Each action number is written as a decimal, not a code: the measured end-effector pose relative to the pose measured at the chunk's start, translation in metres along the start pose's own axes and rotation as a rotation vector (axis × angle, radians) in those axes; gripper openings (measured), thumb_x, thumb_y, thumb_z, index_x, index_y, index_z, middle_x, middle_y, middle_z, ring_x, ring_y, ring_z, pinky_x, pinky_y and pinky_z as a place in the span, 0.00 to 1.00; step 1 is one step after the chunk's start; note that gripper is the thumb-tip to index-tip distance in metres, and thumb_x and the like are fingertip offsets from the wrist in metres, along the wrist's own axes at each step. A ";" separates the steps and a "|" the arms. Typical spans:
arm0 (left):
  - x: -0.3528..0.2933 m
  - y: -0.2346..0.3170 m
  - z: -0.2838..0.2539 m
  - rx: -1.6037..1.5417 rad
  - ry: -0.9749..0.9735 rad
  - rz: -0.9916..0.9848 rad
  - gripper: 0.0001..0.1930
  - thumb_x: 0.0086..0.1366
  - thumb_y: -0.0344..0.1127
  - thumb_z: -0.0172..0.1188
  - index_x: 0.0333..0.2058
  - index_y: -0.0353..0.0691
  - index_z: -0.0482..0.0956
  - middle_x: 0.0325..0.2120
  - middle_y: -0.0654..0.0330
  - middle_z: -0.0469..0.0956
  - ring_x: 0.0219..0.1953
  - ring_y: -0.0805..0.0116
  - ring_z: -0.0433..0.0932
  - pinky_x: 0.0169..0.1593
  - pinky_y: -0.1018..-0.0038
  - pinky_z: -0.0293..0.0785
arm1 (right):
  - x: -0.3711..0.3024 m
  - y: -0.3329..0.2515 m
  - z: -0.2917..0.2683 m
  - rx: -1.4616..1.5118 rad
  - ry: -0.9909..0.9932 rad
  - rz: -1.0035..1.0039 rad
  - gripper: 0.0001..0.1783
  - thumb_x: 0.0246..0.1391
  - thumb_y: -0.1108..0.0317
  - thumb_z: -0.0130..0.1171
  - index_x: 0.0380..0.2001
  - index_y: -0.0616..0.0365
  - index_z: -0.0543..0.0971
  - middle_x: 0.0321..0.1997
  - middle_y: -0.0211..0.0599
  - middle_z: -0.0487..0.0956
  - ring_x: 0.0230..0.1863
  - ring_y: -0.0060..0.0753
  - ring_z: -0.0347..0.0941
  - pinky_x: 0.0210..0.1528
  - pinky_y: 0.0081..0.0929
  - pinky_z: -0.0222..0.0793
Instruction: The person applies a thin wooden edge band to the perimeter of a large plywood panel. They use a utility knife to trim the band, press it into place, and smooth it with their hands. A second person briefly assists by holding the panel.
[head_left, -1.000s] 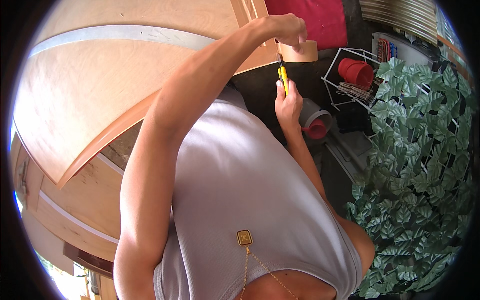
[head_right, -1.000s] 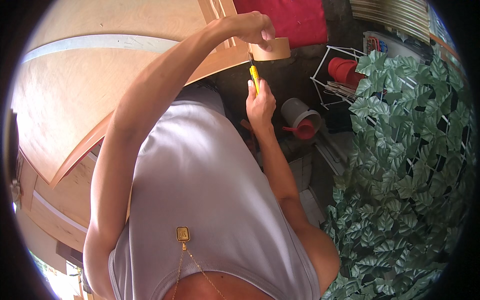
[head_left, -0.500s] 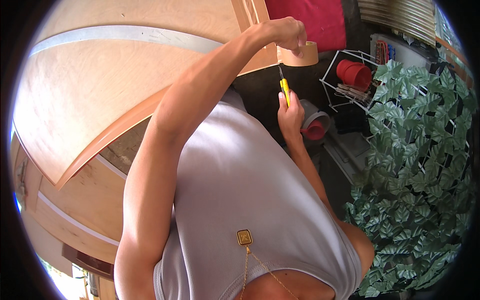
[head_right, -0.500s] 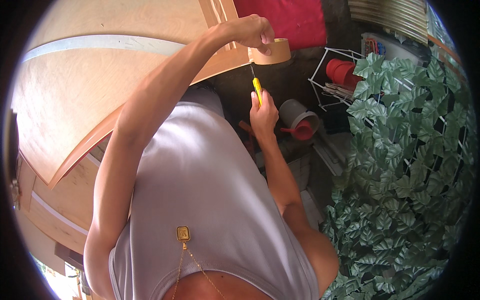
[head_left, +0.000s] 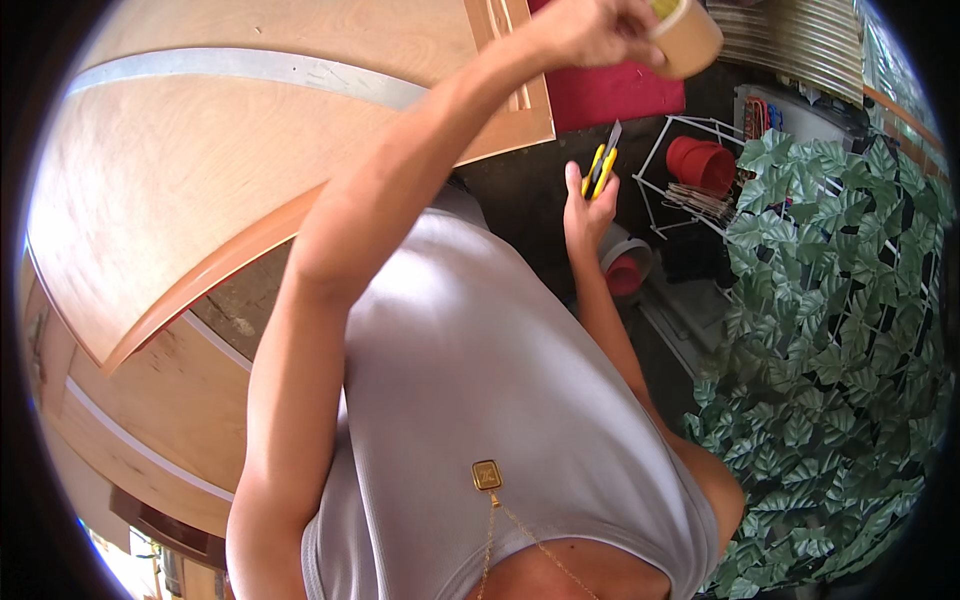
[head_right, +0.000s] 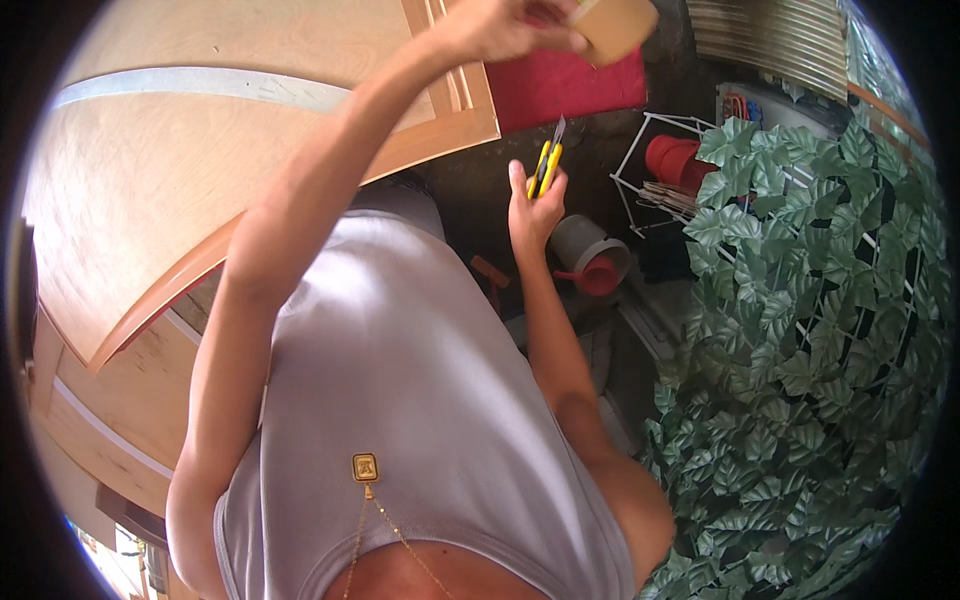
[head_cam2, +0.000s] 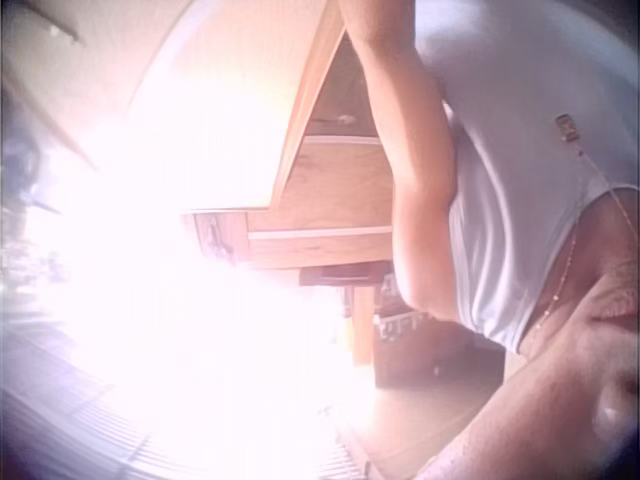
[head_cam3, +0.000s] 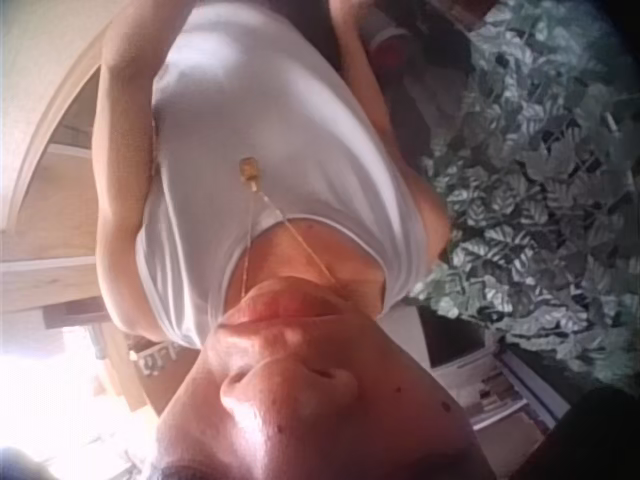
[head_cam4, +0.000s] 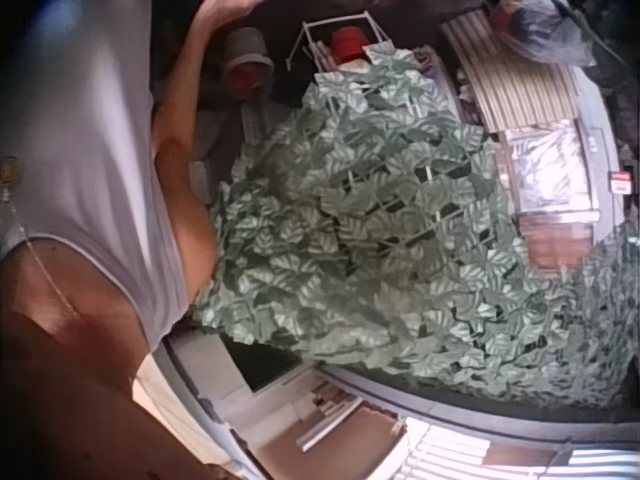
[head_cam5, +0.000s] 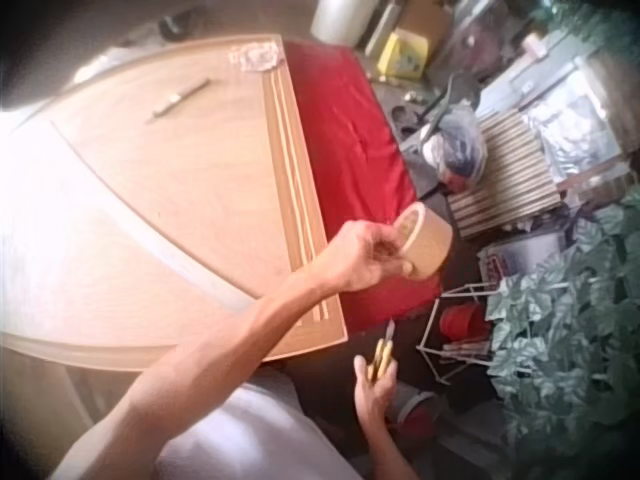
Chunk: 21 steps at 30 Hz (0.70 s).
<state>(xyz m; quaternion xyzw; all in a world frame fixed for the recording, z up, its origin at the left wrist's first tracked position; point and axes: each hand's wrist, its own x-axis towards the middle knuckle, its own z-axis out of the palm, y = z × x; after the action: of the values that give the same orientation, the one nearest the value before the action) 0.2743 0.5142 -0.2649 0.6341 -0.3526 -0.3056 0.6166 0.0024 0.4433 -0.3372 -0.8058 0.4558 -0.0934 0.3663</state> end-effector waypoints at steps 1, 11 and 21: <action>-0.006 0.003 -0.008 0.128 0.295 0.126 0.10 0.50 0.33 0.70 0.31 0.36 0.83 0.20 0.49 0.80 0.27 0.57 0.83 0.34 0.67 0.78 | 0.008 -0.008 0.007 0.038 0.006 0.003 0.32 0.48 0.52 0.72 0.45 0.64 0.72 0.30 0.37 0.75 0.30 0.32 0.72 0.37 0.33 0.70; -0.088 -0.059 -0.103 1.154 0.492 -0.110 0.05 0.53 0.35 0.62 0.28 0.43 0.83 0.28 0.56 0.81 0.38 0.56 0.79 0.46 0.56 0.68 | 0.052 -0.028 0.061 -0.021 -0.012 -0.238 0.35 0.44 0.47 0.73 0.45 0.63 0.72 0.32 0.46 0.77 0.31 0.46 0.74 0.37 0.40 0.69; -0.145 -0.093 0.002 1.076 0.357 0.148 0.28 0.59 0.45 0.64 0.58 0.45 0.72 0.63 0.56 0.64 0.67 0.57 0.58 0.69 0.56 0.54 | 0.034 0.004 0.051 0.093 -0.010 -0.212 0.35 0.43 0.53 0.76 0.47 0.63 0.72 0.32 0.37 0.75 0.28 0.31 0.70 0.33 0.29 0.69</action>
<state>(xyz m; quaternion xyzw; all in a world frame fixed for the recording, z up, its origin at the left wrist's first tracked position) 0.1969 0.6317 -0.3648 0.8742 -0.3921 0.0728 0.2768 0.0436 0.4401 -0.3824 -0.8321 0.3612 -0.1485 0.3938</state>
